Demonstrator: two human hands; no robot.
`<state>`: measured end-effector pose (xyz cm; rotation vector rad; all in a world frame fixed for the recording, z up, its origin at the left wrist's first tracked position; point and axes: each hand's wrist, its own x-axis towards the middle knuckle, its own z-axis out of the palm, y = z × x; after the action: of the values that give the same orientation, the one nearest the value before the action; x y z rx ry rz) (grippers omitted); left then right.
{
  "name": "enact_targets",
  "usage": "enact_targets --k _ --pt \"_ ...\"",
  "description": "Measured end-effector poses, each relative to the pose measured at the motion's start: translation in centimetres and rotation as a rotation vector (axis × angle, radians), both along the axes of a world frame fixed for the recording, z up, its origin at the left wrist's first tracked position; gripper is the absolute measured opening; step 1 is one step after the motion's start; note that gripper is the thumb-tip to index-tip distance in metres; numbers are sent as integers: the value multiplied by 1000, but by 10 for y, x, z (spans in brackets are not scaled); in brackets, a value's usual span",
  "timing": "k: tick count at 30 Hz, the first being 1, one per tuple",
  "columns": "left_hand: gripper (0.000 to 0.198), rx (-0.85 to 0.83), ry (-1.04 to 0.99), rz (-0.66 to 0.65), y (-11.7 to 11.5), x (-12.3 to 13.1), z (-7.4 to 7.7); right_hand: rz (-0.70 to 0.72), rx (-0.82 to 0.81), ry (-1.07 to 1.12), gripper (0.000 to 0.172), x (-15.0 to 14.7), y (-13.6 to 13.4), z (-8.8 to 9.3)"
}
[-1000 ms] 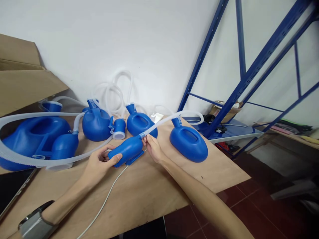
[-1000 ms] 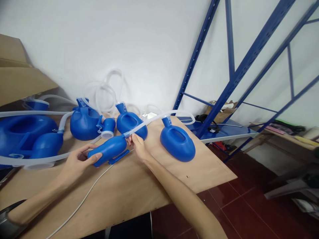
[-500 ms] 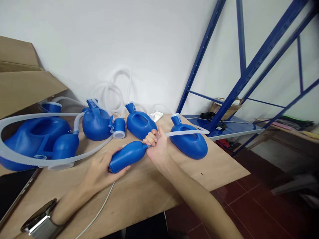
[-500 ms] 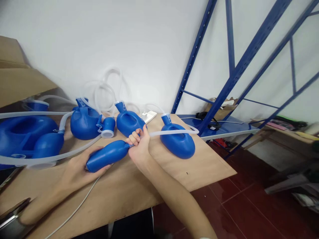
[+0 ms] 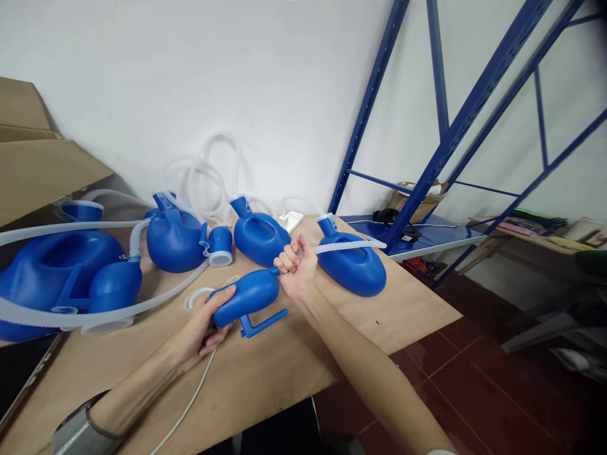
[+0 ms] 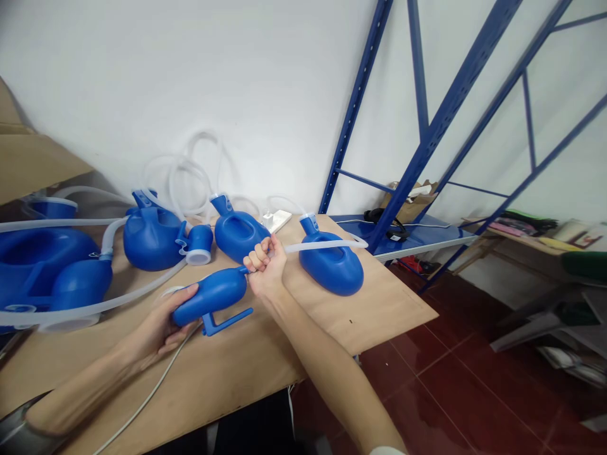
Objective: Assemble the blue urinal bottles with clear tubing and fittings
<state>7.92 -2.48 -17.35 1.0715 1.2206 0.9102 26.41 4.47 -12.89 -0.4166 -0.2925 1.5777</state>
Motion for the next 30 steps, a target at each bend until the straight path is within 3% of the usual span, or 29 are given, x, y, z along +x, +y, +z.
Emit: enact_targets --k 2,4,6,11,14,16,19,24,28,29,30 --pt "64 -61 -20 -26 0 0 0 -5 9 -12 53 0 -1 2" --pt "60 59 74 -16 0 -1 1 -34 -10 -12 52 -1 -3 3" --pt "53 339 285 18 1 -5 1 -66 -61 -7 48 -1 -3 4" --pt "42 1263 833 38 12 -34 -11 -42 -188 -5 42 13 6 0" --pt "43 1515 1024 84 17 -50 -17 -100 -178 -11 38 26 13 -5" --pt "48 1480 1058 132 17 -51 -17 -90 -175 -36 31 31 14 -9" --pt "56 1313 1065 204 15 -44 -18 63 -225 -201 16 35 6 -19" --pt "57 1087 1117 221 17 -38 -29 322 -270 -556 41 49 -31 -30" --pt "55 1110 1095 137 21 -41 -34 739 -160 -786 54 75 -56 -10" --pt "56 1131 1081 118 22 -41 -34 786 -50 -930 53 84 -55 -1" --pt "57 1148 1071 99 23 -41 -35 728 105 -1129 49 93 -50 9"
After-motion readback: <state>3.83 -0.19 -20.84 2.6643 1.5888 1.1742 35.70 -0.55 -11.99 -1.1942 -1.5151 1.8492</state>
